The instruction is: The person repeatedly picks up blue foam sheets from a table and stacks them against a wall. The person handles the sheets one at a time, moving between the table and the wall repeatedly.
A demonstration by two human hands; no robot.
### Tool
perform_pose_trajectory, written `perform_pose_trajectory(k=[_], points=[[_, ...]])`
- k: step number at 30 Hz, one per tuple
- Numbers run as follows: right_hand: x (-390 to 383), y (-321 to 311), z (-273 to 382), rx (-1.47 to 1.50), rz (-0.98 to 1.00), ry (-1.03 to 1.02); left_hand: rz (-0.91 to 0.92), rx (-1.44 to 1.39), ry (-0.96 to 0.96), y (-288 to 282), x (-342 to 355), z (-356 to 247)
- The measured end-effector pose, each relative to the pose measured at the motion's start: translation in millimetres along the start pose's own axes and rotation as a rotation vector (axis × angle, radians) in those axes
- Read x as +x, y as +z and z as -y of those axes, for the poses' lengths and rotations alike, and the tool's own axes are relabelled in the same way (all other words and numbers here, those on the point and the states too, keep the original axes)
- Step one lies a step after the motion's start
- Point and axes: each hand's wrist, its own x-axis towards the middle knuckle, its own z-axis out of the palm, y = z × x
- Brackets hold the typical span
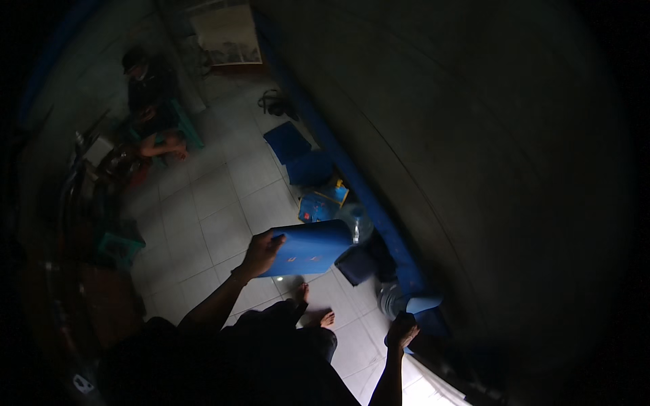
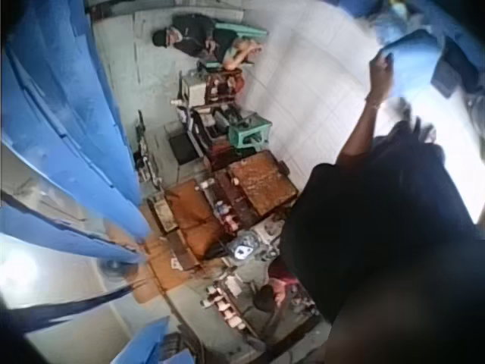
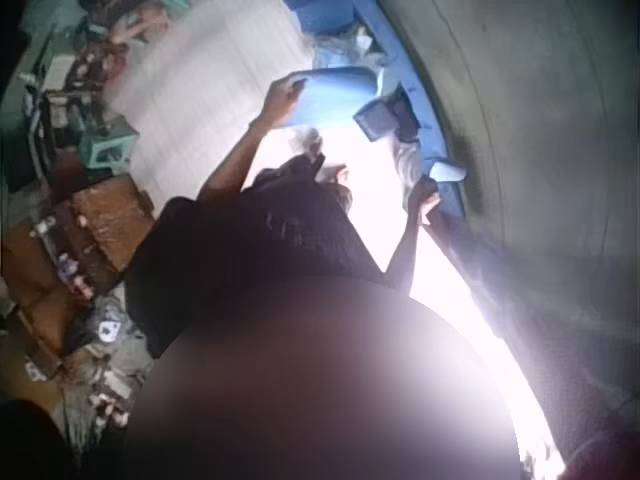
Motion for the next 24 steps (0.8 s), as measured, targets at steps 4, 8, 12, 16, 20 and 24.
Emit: perform_pose_trajectory(k=[4,8,12,16,20,24], points=[[129.3,72.6,125.2,-0.087,0.138,-0.016,-0.354,-0.084,-0.183,-82.6,26.8,85.6],[210.4,145.2,269.1,0.080,0.188,-0.074,-0.616,0.014,-0.322,-153.8,48.8,155.0],[239.8,183.0,365.7,0.218,0.153,-0.360,-0.673,0.079,-0.510,-213.1,31.1,196.8],[273.8,216.6,476.7,0.267,0.387,-0.168,-0.782,0.101,-0.448,-274.7,62.0,227.8],[301.9,250.6,564.3,0.535,0.473,-0.365,-0.859,0.117,-0.430,-300.8,110.4,263.5],[322.2,268.5,633.6,0.583,0.480,-0.474,-0.868,0.101,-0.524,-325.8,163.1,302.7]])
